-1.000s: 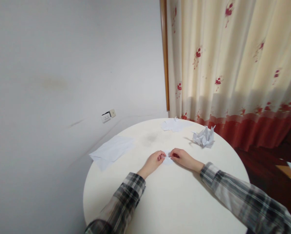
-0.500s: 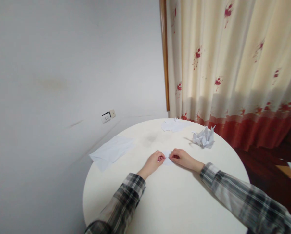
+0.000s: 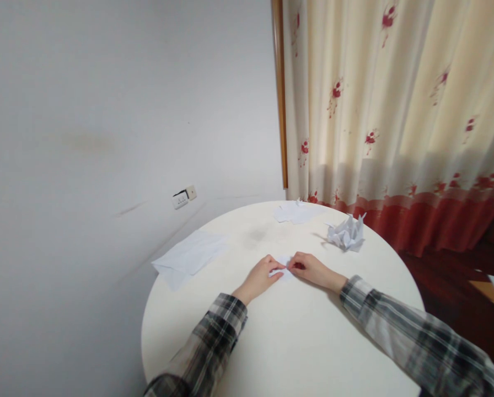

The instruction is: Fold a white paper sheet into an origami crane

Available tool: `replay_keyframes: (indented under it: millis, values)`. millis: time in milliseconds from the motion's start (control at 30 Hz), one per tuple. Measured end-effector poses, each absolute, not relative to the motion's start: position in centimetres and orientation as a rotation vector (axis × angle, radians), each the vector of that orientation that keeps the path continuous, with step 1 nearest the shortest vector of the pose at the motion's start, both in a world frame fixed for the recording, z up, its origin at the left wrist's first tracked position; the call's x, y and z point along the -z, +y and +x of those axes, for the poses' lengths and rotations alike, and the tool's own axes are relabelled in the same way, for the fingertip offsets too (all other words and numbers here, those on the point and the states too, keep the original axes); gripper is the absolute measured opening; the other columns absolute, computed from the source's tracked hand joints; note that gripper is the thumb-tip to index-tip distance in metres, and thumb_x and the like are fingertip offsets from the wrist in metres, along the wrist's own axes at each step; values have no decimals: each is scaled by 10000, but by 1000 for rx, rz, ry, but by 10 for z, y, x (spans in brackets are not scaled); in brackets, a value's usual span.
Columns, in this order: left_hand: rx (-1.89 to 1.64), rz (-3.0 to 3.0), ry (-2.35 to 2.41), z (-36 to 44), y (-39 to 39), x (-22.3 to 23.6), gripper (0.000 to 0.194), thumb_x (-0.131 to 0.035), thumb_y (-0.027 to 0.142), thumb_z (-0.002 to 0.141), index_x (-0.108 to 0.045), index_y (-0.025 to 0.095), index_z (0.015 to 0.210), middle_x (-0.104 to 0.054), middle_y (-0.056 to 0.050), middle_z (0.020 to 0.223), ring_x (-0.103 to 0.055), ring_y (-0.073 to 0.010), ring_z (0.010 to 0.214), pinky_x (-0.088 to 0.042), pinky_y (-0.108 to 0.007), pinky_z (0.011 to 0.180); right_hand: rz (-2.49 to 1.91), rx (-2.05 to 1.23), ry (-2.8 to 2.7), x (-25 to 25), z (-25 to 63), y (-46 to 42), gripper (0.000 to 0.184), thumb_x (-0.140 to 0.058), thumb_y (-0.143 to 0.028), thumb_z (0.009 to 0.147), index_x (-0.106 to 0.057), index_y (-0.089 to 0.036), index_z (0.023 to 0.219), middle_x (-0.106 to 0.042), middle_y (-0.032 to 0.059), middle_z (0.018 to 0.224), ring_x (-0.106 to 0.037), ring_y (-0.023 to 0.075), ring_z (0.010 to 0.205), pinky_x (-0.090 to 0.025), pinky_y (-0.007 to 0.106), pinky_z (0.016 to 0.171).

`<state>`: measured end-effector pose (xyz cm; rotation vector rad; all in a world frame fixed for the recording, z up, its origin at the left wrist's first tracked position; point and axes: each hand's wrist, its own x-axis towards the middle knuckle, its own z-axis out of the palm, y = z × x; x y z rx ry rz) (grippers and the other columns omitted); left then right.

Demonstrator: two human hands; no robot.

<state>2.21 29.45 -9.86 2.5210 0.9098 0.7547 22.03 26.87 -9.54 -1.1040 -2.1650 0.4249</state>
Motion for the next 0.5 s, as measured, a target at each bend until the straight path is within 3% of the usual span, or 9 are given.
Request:
replay_keyframes:
  millis: [500]
  values:
    - [-698, 2546, 945, 22, 294, 96, 231, -516, 193, 766, -568, 216, 990, -470, -8, 825, -477, -131, 757, -388, -232, 694, -1107, -424, -2167, 96, 220, 269, 123, -487, -183, 754, -604, -165, 783, -541, 20, 734, -489, 113, 650, -378, 212, 606]
